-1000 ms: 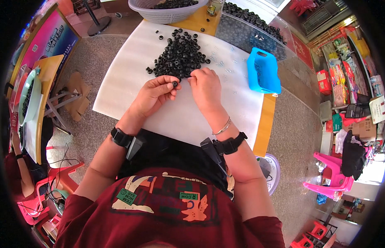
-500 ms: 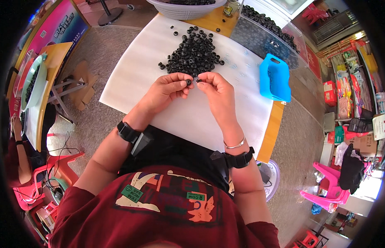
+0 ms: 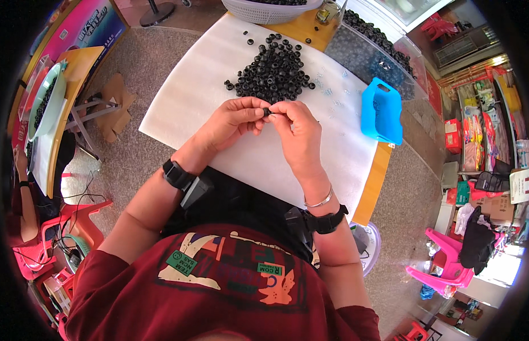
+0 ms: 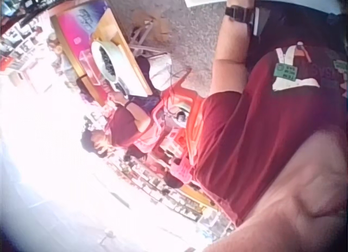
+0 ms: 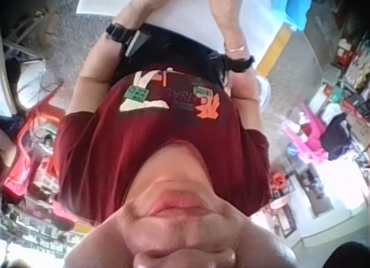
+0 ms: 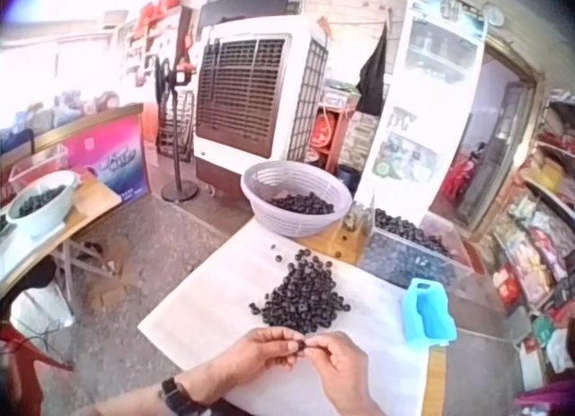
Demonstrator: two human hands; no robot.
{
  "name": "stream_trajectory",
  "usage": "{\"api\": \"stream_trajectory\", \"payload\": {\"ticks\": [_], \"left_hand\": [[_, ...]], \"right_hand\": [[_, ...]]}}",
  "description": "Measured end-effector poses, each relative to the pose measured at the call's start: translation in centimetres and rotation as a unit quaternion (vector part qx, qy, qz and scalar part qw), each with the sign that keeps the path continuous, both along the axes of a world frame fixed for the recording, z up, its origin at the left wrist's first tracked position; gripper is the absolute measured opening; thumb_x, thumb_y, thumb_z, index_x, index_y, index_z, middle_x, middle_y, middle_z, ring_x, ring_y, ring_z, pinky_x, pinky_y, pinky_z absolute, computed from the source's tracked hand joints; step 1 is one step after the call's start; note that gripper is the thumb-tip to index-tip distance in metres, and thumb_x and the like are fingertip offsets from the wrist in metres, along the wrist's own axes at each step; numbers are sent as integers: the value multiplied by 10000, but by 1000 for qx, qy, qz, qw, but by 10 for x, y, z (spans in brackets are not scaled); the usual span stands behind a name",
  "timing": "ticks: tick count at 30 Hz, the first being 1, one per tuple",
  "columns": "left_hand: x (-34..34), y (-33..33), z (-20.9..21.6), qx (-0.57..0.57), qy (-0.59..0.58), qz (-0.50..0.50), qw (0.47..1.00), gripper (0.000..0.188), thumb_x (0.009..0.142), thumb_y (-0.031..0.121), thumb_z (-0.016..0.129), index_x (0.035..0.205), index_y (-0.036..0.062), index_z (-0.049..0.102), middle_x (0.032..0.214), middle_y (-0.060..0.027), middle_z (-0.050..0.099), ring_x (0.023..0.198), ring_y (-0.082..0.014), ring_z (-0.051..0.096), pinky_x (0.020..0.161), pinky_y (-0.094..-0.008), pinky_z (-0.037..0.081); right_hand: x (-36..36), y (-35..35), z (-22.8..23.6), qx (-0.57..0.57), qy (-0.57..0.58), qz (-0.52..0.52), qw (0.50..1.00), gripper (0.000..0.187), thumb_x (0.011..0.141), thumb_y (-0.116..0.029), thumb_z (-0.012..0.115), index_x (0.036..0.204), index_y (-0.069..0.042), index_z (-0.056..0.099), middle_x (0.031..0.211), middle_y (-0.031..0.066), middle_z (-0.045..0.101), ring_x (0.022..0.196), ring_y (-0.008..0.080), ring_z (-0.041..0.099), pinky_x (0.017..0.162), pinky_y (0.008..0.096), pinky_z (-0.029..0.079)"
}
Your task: Sorting and inspecting small black plastic components on a white work surface and placing them into a blue tray.
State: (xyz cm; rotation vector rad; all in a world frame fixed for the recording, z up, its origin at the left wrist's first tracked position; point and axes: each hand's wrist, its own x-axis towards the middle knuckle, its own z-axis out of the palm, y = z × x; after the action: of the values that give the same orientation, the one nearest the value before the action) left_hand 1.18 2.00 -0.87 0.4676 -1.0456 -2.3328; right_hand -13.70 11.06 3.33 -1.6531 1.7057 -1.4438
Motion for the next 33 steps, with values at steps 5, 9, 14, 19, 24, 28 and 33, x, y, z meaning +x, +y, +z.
{"api": "stream_trajectory", "payload": {"ticks": [5, 9, 14, 19, 24, 28, 33], "left_hand": [[0, 2, 2, -29, -22, 7, 999, 180, 932, 92, 579, 1076, -4, 627, 926, -36, 646, 769, -100, 590, 722, -248, 497], [-1, 2, 3, -42, -25, 7, 999, 184, 931, 93, 581, 1080, -6, 628, 921, -34, 644, 765, -99, 588, 723, -249, 496], [-1, 2, 1, -47, -28, 7, 998, 188, 929, 92, 588, 1082, -8, 632, 920, -35, 648, 763, -101, 592, 721, -251, 498], [-2, 3, 2, -61, -43, 13, 997, 194, 926, 93, 598, 1089, -5, 636, 910, -39, 655, 748, -102, 600, 711, -252, 511], [-3, 4, -1, -93, -55, 15, 994, 192, 919, 111, 617, 1055, -21, 647, 846, -42, 670, 716, -94, 613, 673, -240, 528], [-3, 2, 2, -113, -88, -1, 990, 198, 934, 98, 592, 1092, -12, 637, 898, -39, 656, 738, -98, 598, 696, -246, 513], [-2, 1, 2, -87, -89, -1, 992, 205, 940, 116, 585, 1087, -19, 635, 903, -39, 652, 744, -96, 594, 693, -250, 509]], "right_hand": [[0, 0, -1, -40, 80, 2, 996, 132, 821, 34, 618, 928, -36, 651, 884, 87, 636, 724, 190, 638, 658, 284, 514], [2, 1, 0, -6, 69, -18, 997, 138, 814, 27, 625, 938, -31, 637, 876, 91, 637, 738, 197, 638, 653, 293, 516], [-3, 2, -4, 17, 70, -14, 997, 147, 803, 23, 635, 941, -28, 627, 865, 94, 642, 753, 204, 639, 646, 303, 515], [-5, 2, 4, -41, 180, 11, 983, 143, 787, 24, 634, 920, -25, 629, 853, 99, 637, 785, 257, 617, 680, 348, 511], [-8, 3, 11, -53, 236, 49, 969, 135, 776, 23, 636, 903, -21, 623, 842, 101, 627, 808, 280, 596, 696, 369, 503], [-11, 0, 9, -56, 245, 60, 966, 127, 784, 23, 624, 905, -11, 622, 835, 107, 621, 791, 282, 594, 679, 359, 500], [-10, 0, 7, 55, 53, 44, 996, 89, 824, 11, 610, 912, 16, 628, 833, 78, 653, 763, 192, 629, 688, 295, 503]]}}
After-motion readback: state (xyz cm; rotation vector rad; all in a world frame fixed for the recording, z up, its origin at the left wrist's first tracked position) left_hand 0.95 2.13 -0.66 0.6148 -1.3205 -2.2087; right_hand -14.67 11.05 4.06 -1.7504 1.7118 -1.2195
